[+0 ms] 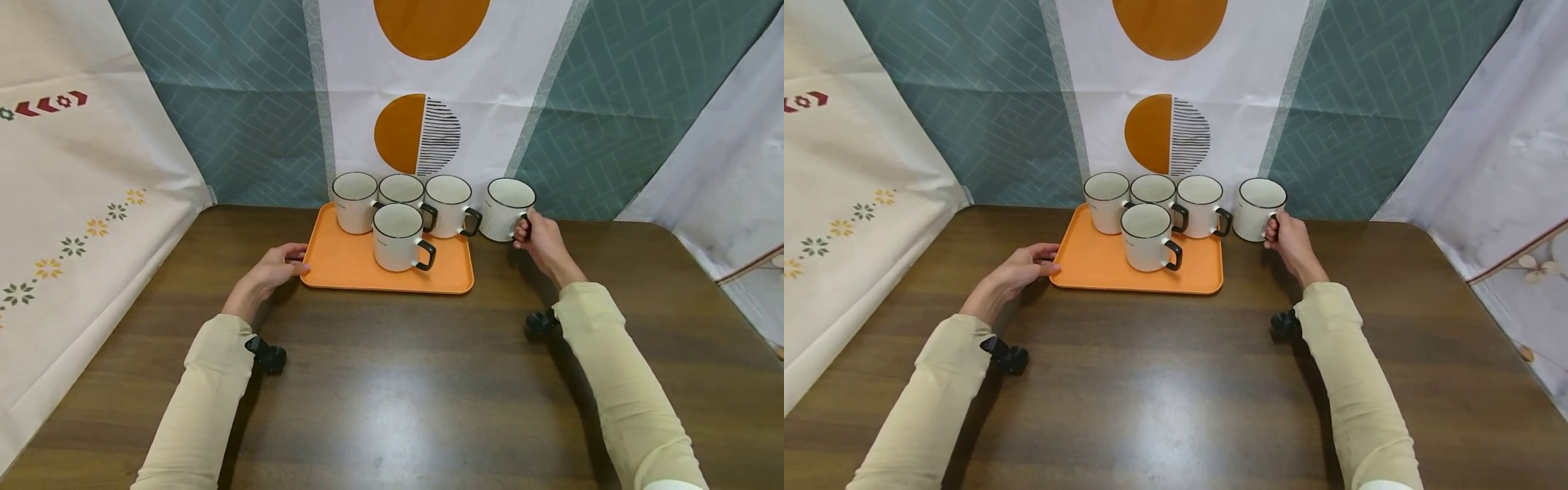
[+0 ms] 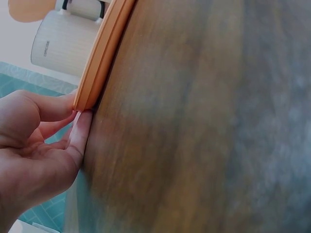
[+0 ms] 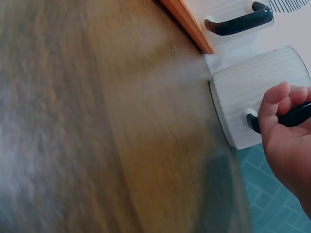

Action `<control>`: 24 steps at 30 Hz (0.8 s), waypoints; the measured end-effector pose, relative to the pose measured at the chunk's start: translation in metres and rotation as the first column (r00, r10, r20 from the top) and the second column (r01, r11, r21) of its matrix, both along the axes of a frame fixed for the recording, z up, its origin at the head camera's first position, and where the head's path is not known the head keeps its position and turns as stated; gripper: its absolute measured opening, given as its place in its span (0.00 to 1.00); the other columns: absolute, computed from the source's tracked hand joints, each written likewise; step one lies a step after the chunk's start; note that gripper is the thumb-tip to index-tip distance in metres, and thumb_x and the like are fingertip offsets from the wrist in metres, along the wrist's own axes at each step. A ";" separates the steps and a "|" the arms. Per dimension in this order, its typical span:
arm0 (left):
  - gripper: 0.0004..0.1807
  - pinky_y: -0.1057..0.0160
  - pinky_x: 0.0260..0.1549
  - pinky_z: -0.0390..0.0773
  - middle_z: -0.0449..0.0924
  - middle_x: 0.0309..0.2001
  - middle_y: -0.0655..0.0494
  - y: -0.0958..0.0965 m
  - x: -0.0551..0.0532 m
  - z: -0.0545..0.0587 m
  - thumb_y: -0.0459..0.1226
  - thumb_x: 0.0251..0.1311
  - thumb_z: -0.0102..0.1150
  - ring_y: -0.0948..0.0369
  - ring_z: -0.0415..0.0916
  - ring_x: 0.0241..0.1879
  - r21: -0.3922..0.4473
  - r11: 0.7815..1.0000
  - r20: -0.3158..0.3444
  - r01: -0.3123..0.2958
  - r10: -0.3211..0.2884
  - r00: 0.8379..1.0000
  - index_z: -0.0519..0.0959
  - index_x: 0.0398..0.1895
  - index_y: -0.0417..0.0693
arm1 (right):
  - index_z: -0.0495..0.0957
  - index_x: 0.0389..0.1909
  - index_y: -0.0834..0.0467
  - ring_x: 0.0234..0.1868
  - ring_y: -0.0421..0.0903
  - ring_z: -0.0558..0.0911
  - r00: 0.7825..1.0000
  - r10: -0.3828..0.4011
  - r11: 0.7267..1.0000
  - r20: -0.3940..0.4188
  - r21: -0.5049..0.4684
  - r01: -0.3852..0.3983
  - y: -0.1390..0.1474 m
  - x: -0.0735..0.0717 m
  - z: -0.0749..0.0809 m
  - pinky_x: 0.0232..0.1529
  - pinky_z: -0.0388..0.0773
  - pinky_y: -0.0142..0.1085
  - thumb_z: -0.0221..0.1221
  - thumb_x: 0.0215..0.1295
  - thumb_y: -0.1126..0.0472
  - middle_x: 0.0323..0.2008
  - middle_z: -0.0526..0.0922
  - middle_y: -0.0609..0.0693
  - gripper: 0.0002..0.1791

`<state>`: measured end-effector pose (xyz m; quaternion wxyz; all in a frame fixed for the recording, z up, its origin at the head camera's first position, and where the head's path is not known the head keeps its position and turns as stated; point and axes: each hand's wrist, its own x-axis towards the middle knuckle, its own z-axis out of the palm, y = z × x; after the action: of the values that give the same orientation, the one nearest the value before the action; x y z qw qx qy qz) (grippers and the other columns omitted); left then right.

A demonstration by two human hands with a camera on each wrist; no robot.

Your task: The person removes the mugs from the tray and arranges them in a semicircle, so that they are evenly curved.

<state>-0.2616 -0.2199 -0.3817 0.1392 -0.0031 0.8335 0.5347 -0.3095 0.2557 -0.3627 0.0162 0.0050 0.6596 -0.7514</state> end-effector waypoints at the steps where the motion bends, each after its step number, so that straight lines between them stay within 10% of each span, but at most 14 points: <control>1: 0.32 0.51 0.61 0.64 0.59 0.63 0.34 -0.001 0.000 0.000 0.26 0.66 0.52 0.44 0.63 0.60 0.001 1.000 -0.001 -0.002 0.002 1.000 0.54 0.72 0.31 | 0.63 0.23 0.60 0.23 0.41 0.66 1.000 0.003 1.000 -0.003 0.028 -0.003 0.000 0.000 0.001 0.24 0.68 0.30 0.35 0.79 0.55 0.21 0.65 0.47 0.22; 12: 0.33 0.52 0.61 0.63 0.59 0.63 0.33 -0.001 -0.001 -0.001 0.26 0.66 0.51 0.44 0.63 0.60 0.010 1.000 0.006 0.002 -0.002 1.000 0.53 0.72 0.31 | 0.74 0.26 0.63 0.28 0.39 0.74 0.993 -0.065 0.889 -0.098 0.446 0.102 0.001 0.002 0.003 0.32 0.71 0.35 0.35 0.78 0.51 0.20 0.76 0.40 0.27; 24: 0.33 0.51 0.61 0.63 0.58 0.64 0.33 -0.001 -0.002 0.000 0.28 0.67 0.51 0.43 0.62 0.61 0.006 1.000 0.000 0.024 -0.024 1.000 0.52 0.72 0.31 | 0.72 0.51 0.73 0.48 0.50 0.70 0.994 -0.099 0.808 -0.045 0.580 0.107 0.010 0.008 0.014 0.53 0.69 0.47 0.41 0.74 0.39 0.44 0.75 0.54 0.37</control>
<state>-0.2631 -0.2206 -0.3813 0.1455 0.0075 0.8318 0.5357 -0.3012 0.2653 -0.3486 -0.0310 0.0407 0.8562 -0.5141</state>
